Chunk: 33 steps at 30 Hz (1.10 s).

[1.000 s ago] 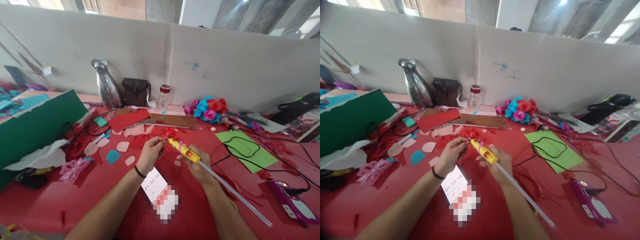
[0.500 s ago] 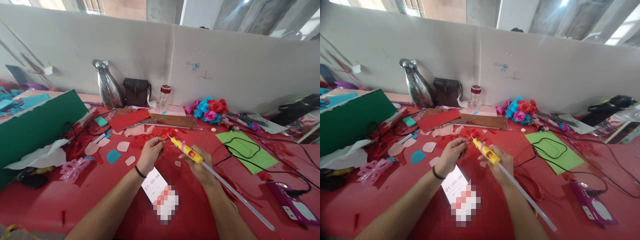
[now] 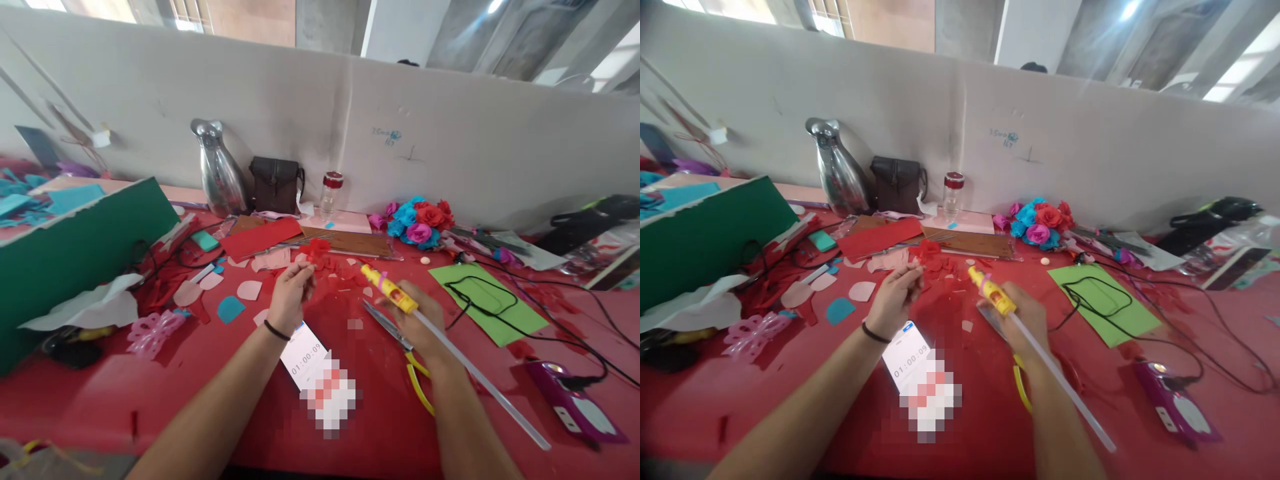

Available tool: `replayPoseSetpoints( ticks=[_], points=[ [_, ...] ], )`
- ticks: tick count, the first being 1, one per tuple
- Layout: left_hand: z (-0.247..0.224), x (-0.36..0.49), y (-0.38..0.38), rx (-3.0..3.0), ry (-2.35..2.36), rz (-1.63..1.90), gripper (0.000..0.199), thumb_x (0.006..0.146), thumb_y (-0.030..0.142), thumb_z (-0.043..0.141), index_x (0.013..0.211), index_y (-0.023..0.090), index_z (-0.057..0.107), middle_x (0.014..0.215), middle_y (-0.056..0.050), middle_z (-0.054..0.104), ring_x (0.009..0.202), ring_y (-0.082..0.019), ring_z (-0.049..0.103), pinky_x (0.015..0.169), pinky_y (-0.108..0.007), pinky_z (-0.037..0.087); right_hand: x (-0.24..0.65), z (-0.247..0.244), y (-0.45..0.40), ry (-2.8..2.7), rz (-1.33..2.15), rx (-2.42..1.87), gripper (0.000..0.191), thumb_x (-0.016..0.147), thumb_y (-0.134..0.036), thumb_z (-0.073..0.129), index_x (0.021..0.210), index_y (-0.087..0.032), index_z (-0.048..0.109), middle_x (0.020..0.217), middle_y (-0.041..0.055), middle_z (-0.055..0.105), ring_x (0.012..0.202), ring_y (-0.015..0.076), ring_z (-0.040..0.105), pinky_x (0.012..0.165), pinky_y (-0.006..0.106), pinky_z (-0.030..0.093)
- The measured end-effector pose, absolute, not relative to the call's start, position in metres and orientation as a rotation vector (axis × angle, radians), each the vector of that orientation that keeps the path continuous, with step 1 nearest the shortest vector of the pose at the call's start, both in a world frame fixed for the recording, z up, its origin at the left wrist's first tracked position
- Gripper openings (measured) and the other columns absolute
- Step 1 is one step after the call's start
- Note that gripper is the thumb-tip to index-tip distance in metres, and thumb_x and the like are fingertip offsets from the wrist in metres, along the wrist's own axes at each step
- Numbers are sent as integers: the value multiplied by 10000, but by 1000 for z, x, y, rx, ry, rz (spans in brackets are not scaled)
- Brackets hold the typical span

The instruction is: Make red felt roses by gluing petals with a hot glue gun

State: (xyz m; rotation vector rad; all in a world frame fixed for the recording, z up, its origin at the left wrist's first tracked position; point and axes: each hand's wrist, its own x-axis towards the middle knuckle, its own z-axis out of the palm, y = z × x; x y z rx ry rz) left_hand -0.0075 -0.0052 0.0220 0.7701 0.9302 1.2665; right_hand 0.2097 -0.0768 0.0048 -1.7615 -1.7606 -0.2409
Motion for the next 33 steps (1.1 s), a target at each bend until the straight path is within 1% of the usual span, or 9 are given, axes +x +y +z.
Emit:
replayPoseSetpoints(
  ticks=[5, 9, 12, 16, 18, 21, 25, 28, 33],
  points=[
    [27, -25, 12, 612, 917, 1576, 144, 648, 204, 627, 714, 191, 500, 498, 64, 508, 354, -39, 358, 346, -165, 188, 278, 16, -69, -2163, -227, -2206, 111, 865, -254, 504, 929, -168, 534, 990, 132, 622, 914, 243, 587, 693, 288, 405],
    [30, -35, 19, 546, 891, 1662, 119, 673, 174, 602, 708, 190, 489, 517, 59, 525, 355, -37, 364, 344, -167, 196, 320, 19, -63, -2365, -222, -2566, 289, 852, -84, 393, 1091, -105, 554, 1142, 183, 582, 1049, 281, 536, 801, 363, 410],
    [31, -38, 21, 521, 894, 1667, 111, 690, 166, 591, 699, 191, 484, 527, 52, 539, 353, -36, 360, 345, -170, 196, 317, 28, -59, -2344, -283, -2674, 379, 835, -97, 426, 1190, -133, 554, 1216, 186, 564, 1098, 311, 505, 839, 424, 407],
    [30, -42, 22, 513, 916, 1667, 121, 705, 178, 592, 696, 201, 473, 571, 52, 553, 373, -35, 381, 356, -175, 218, 254, 37, -53, -2316, -429, -2186, 375, 820, -93, 454, 1155, -153, 612, 1166, 164, 609, 1052, 274, 526, 891, 407, 389],
    [29, -43, 23, 513, 929, 1664, 122, 710, 183, 592, 699, 205, 472, 576, 55, 546, 381, -34, 381, 364, -178, 226, 208, 31, -50, -2324, -298, -1963, 263, 866, -202, 479, 1056, -185, 660, 1068, 117, 652, 977, 239, 550, 881, 374, 393],
    [28, -43, 23, 522, 951, 1656, 131, 708, 189, 598, 689, 203, 469, 581, 61, 530, 386, -31, 378, 371, -179, 232, 152, 12, -48, -2169, -200, -2089, 273, 835, -414, 578, 876, -171, 696, 912, 142, 675, 905, 279, 555, 800, 413, 405],
    [28, -35, 18, 577, 916, 1549, 122, 701, 192, 601, 702, 200, 479, 575, 56, 538, 384, -34, 387, 369, -175, 224, 130, -3, -46, -2043, -23, -2142, 108, 760, -291, 682, 742, -185, 668, 892, 134, 683, 941, 309, 557, 778, 438, 395],
    [29, -28, 11, 624, 840, 1431, 129, 680, 187, 620, 716, 192, 496, 559, 48, 545, 388, -39, 399, 365, -170, 205, 138, -2, -41, -1854, 148, -2040, 79, 752, -226, 655, 681, -199, 631, 795, 83, 692, 866, 263, 589, 769, 403, 413],
    [25, -19, 4, 643, 834, 1275, 138, 656, 187, 646, 729, 173, 530, 555, 36, 556, 410, -42, 416, 390, -160, 250, 146, -4, -37, -1398, 564, -1609, 136, 739, -314, 637, 785, -186, 637, 775, 40, 690, 738, 177, 624, 725, 316, 474]
  ],
)
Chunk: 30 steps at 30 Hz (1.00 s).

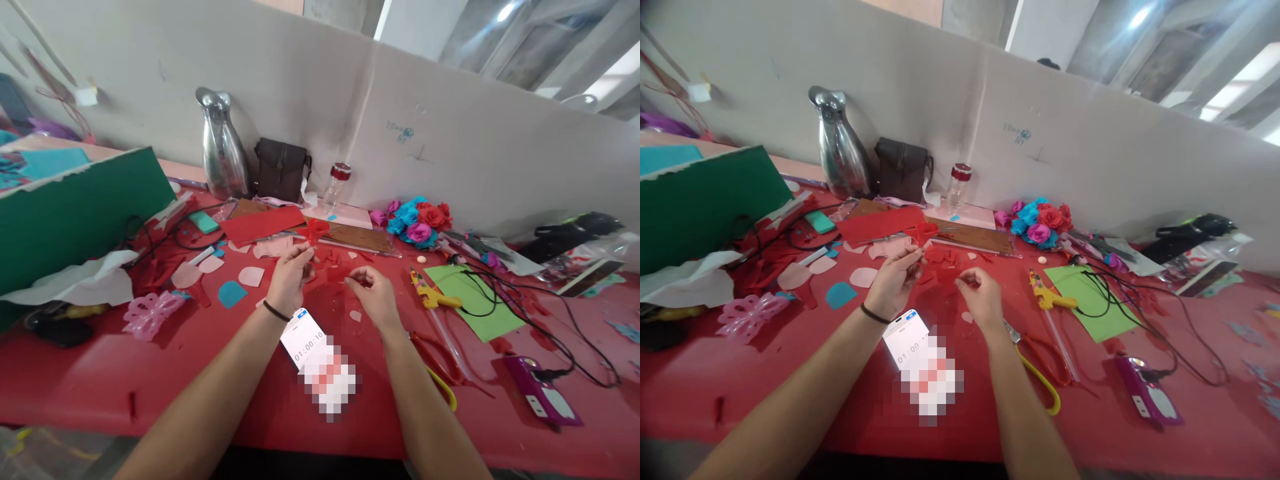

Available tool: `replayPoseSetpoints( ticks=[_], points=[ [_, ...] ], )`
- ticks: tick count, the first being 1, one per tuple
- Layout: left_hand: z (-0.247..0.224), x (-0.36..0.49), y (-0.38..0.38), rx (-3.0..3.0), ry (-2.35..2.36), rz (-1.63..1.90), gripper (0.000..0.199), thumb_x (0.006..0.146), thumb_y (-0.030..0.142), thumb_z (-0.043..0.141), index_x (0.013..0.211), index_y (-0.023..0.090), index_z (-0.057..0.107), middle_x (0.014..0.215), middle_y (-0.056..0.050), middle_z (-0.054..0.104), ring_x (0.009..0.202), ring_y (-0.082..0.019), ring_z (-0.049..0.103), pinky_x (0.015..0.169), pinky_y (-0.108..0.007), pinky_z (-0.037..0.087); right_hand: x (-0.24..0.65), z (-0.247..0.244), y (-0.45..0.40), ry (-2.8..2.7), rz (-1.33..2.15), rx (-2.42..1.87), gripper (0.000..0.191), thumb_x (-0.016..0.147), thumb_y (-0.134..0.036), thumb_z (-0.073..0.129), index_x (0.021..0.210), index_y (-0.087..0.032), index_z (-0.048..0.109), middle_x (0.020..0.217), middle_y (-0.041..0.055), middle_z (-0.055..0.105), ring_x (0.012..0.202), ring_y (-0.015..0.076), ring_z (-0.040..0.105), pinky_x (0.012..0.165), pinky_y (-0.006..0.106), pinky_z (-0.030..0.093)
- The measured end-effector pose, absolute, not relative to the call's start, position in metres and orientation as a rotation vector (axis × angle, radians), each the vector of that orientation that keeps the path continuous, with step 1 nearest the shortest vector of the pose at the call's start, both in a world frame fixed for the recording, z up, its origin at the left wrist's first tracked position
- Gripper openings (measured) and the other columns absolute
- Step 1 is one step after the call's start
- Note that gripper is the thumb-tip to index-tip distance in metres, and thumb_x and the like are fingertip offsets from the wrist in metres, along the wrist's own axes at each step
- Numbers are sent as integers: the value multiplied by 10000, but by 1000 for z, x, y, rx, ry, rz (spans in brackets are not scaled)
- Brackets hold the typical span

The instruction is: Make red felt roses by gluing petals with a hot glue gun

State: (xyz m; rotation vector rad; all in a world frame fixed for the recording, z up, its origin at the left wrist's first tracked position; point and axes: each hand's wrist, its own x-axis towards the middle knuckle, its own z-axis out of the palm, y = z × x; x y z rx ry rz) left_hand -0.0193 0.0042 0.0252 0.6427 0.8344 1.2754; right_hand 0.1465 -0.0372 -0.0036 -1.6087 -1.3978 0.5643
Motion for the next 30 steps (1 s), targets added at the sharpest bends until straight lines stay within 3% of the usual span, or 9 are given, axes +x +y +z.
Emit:
replayPoseSetpoints(
  ticks=[4, 10, 17, 20, 24, 30],
  points=[
    [21, -16, 3, 623, 850, 1146, 149, 638, 192, 662, 716, 168, 538, 548, 34, 545, 398, -37, 387, 385, -163, 232, 146, -5, -42, -1259, 741, -1434, 234, 733, -346, 639, 896, -182, 676, 856, 52, 706, 807, 179, 639, 775, 323, 490],
    [21, -8, -5, 720, 847, 1050, 172, 615, 238, 685, 689, 163, 549, 572, 25, 541, 422, -34, 371, 408, -168, 251, 151, 7, -50, -1106, 844, -1199, 165, 708, -338, 679, 800, -203, 673, 791, 24, 683, 736, 150, 624, 710, 280, 499],
    [22, -2, -13, 875, 909, 1011, 195, 627, 293, 678, 691, 164, 548, 568, 29, 531, 422, -38, 361, 425, -186, 228, 151, 15, -54, -1172, 705, -1194, 221, 696, -375, 731, 699, -197, 601, 649, -14, 597, 607, 121, 557, 575, 238, 477],
    [23, -1, -15, 901, 916, 990, 200, 638, 300, 672, 706, 162, 544, 571, 28, 537, 425, -38, 361, 434, -186, 226, 148, 17, -55, -1136, 674, -1161, 220, 683, -346, 751, 791, -209, 617, 728, -8, 630, 662, 127, 602, 617, 243, 511],
    [23, 1, -18, 905, 913, 974, 205, 626, 297, 672, 721, 162, 550, 563, 36, 522, 423, -38, 352, 434, -191, 221, 144, 20, -59, -1156, 671, -1178, 380, 714, -332, 733, 1063, -250, 608, 960, 29, 680, 744, 150, 651, 616, 264, 551],
    [22, 4, -22, 926, 904, 961, 214, 616, 300, 673, 743, 163, 568, 552, 59, 477, 435, -45, 358, 438, -190, 248, 137, 23, -65, -1500, 363, -1153, 47, 805, -261, 653, 783, -233, 684, 863, 34, 695, 803, 166, 658, 695, 288, 561]
  ],
)
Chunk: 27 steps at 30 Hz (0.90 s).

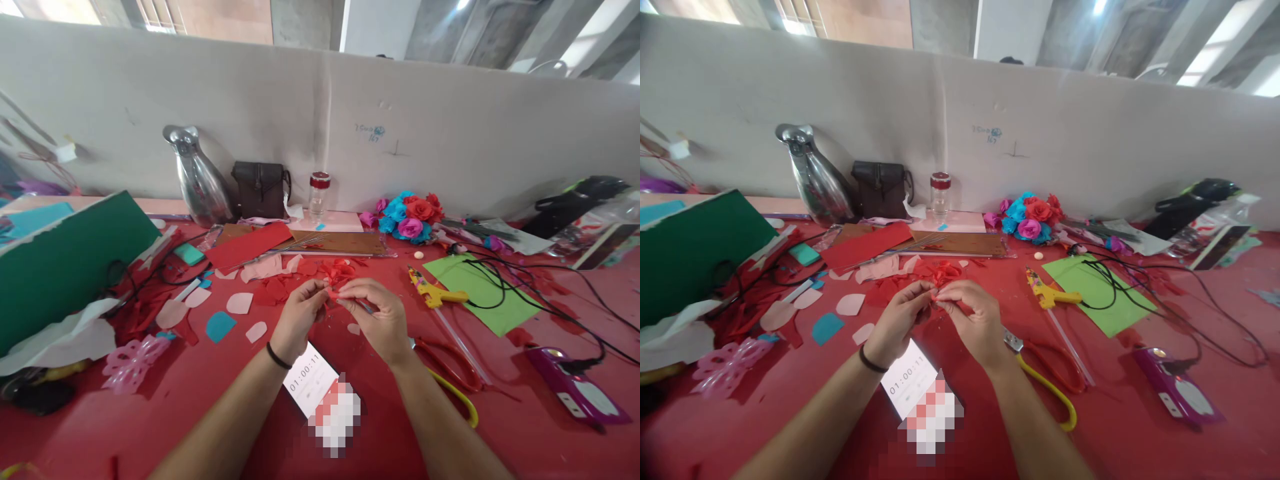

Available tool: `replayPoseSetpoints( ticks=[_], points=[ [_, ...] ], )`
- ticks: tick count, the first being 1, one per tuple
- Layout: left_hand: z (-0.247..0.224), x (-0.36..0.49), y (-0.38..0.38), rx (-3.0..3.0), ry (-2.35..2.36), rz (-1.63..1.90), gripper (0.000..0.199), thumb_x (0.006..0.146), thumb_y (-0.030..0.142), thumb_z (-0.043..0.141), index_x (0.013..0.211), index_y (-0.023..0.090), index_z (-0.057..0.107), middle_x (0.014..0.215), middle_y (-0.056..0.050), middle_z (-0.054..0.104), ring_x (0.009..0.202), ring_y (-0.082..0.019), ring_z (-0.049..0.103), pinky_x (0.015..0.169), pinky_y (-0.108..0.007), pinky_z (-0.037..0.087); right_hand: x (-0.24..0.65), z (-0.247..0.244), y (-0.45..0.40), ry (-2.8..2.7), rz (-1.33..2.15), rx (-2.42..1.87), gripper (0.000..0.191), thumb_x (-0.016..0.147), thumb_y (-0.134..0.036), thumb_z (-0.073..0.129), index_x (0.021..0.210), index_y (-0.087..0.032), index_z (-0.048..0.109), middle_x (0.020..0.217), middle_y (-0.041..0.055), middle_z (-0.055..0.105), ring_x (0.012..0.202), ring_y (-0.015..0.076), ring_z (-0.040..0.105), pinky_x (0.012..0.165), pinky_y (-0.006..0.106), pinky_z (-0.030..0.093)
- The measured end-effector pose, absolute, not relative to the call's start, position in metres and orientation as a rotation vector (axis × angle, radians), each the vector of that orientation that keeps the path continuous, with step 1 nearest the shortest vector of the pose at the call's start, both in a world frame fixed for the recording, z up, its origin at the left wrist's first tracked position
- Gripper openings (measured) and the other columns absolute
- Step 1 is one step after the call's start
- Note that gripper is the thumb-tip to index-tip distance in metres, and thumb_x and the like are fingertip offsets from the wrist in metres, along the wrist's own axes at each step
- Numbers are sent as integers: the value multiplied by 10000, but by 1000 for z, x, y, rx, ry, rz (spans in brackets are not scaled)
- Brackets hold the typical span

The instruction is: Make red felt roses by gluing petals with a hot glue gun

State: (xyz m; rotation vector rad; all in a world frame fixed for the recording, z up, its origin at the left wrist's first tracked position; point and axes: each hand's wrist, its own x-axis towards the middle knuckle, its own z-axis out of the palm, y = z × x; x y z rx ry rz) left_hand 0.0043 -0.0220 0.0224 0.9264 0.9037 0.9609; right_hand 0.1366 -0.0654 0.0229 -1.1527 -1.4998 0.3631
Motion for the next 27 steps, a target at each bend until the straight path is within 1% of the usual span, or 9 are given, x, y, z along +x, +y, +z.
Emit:
replayPoseSetpoints(
  ticks=[3, 7, 10, 13, 17, 22, 27],
  points=[
    [22, 6, -23, 953, 905, 947, 215, 626, 317, 674, 742, 163, 579, 568, 40, 515, 448, -52, 376, 443, -191, 262, 136, 22, -66, -1557, 203, -1176, 62, 833, -235, 625, 829, -243, 686, 829, 31, 703, 790, 165, 654, 729, 312, 550],
    [21, 7, -25, 1005, 886, 945, 192, 668, 325, 660, 726, 156, 589, 546, 35, 519, 437, -50, 364, 441, -195, 250, 138, 18, -63, -1486, 26, -1236, 56, 840, -237, 621, 840, -234, 677, 812, 34, 702, 794, 169, 642, 750, 316, 526],
    [21, 7, -26, 1016, 874, 945, 165, 695, 303, 645, 734, 155, 586, 552, 34, 529, 435, -44, 363, 444, -192, 249, 140, 14, -60, -1456, -1, -1297, 67, 838, -280, 626, 826, -233, 671, 796, 32, 698, 781, 175, 639, 742, 314, 519],
    [20, 7, -26, 1007, 880, 943, 143, 701, 283, 638, 743, 159, 581, 553, 33, 541, 430, -45, 372, 439, -191, 248, 141, 11, -58, -1396, -43, -1371, 92, 834, -311, 632, 823, -228, 671, 814, 41, 703, 792, 187, 638, 771, 334, 511],
    [20, 8, -26, 1001, 894, 935, 146, 689, 284, 644, 743, 161, 584, 542, 33, 544, 420, -50, 379, 431, -195, 247, 141, 14, -61, -1386, -68, -1346, 83, 836, -281, 629, 823, -221, 684, 810, 47, 702, 797, 189, 636, 785, 345, 503],
    [20, 9, -24, 976, 893, 935, 149, 663, 263, 643, 729, 155, 565, 543, 54, 503, 419, -42, 376, 434, -189, 255, 140, 28, -70, -1615, 193, -1094, 80, 835, -225, 624, 810, -246, 696, 794, 18, 695, 768, 164, 645, 696, 297, 522],
    [20, 8, -25, 1052, 897, 922, 146, 693, 286, 611, 738, 155, 564, 542, 35, 534, 428, -54, 376, 434, -195, 254, 145, 25, -66, -1596, 3, -1226, 97, 834, -201, 619, 837, -243, 707, 815, 30, 700, 791, 173, 637, 758, 319, 516]
  ],
)
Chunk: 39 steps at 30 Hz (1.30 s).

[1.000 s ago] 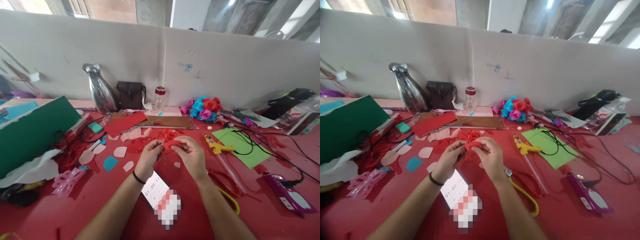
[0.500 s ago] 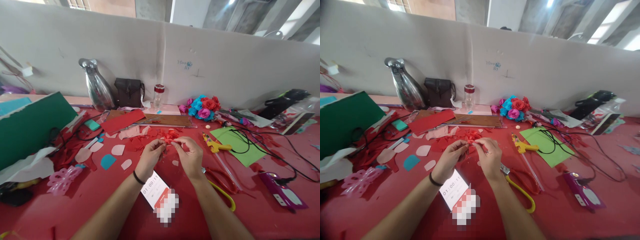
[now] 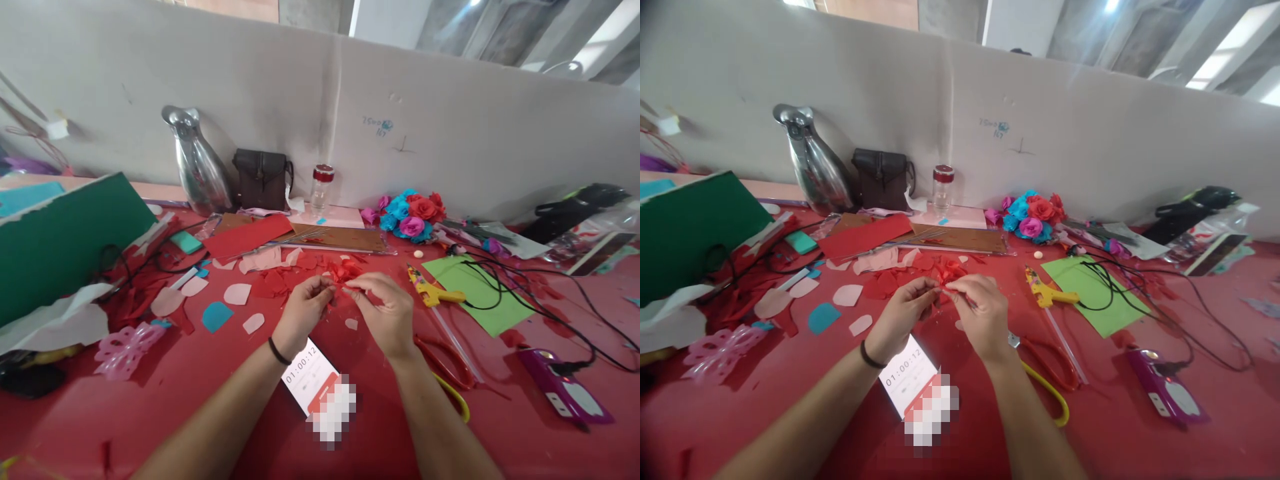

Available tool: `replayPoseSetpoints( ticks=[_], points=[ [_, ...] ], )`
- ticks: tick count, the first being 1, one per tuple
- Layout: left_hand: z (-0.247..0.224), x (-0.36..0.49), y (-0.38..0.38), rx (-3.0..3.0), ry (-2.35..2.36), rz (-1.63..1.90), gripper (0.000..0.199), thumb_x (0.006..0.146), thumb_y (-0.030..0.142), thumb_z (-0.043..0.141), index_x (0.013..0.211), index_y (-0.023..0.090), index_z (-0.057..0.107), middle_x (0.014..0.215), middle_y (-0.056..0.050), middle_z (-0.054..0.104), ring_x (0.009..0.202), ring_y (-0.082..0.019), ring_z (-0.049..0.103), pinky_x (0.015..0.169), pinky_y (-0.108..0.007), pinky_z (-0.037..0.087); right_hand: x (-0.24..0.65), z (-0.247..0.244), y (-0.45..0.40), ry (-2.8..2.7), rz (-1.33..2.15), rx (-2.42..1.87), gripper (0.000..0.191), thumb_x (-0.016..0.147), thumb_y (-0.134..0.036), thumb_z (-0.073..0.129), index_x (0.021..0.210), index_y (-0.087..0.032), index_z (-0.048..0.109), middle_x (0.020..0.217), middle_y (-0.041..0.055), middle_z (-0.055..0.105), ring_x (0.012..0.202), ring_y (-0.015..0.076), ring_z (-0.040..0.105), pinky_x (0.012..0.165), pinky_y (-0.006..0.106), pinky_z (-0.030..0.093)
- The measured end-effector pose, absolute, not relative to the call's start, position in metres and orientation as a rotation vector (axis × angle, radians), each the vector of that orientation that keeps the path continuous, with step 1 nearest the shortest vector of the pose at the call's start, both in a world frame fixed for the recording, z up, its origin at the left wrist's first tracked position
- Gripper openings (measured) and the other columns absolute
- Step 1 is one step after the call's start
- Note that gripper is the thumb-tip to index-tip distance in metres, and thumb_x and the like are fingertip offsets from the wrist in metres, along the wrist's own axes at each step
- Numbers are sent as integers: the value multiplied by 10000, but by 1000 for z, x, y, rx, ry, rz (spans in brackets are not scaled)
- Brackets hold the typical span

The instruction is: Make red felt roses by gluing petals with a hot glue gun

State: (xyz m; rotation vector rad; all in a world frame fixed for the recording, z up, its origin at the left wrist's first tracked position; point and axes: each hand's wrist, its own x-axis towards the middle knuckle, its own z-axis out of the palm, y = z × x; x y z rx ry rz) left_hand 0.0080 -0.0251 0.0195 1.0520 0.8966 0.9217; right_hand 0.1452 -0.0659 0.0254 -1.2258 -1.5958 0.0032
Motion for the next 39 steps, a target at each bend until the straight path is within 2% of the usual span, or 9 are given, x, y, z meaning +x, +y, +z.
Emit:
replayPoseSetpoints(
  ticks=[12, 20, 25, 28, 31, 34, 39],
  points=[
    [15, 10, -26, 1185, 934, 910, 150, 747, 305, 582, 729, 156, 572, 559, 26, 532, 447, -61, 387, 435, -200, 257, 147, 18, -59, -1525, -89, -1344, 53, 817, -214, 644, 816, -221, 697, 810, 33, 686, 785, 179, 629, 750, 319, 501],
    [16, 11, -29, 1240, 954, 982, 212, 673, 322, 694, 786, 158, 622, 631, 13, 562, 556, -97, 482, 513, -217, 371, 145, 18, -59, -1521, -126, -1355, 40, 813, -219, 651, 812, -216, 691, 802, 36, 684, 782, 183, 629, 740, 321, 500],
    [15, 11, -28, 1229, 939, 1048, 270, 694, 412, 686, 650, 163, 591, 561, 25, 529, 501, -83, 421, 460, -207, 317, 142, 18, -61, -1542, -197, -1284, 31, 813, -218, 661, 843, -215, 669, 800, 38, 673, 770, 177, 621, 738, 325, 501],
    [18, 9, -27, 1171, 893, 1036, 317, 695, 438, 692, 608, 157, 575, 512, 36, 497, 450, -62, 362, 428, -204, 258, 142, 20, -67, -1526, -190, -1124, 147, 832, -206, 632, 978, -224, 639, 851, 45, 658, 774, 175, 611, 740, 340, 506],
    [19, 5, -26, 1109, 781, 1030, 321, 682, 415, 717, 585, 148, 569, 507, 32, 515, 428, -47, 349, 430, -205, 247, 141, 20, -73, -1370, -134, -987, 183, 893, -227, 520, 1056, -226, 602, 881, 51, 632, 754, 165, 597, 694, 332, 504],
    [18, 3, -25, 1035, 626, 1037, 315, 649, 388, 752, 576, 148, 562, 523, 19, 560, 427, -46, 391, 447, -204, 282, 137, 21, -74, -1110, 0, -1057, 165, 919, -274, 463, 966, -214, 610, 817, 35, 616, 702, 147, 581, 633, 291, 483],
    [14, 1, -24, 938, 502, 1025, 317, 595, 357, 773, 541, 152, 538, 447, 26, 531, 373, -47, 378, 404, -203, 242, 123, 25, -73, -1027, 663, -1145, 215, 847, -401, 573, 874, -198, 640, 758, 22, 636, 696, 157, 589, 589, 259, 467]
  ],
)
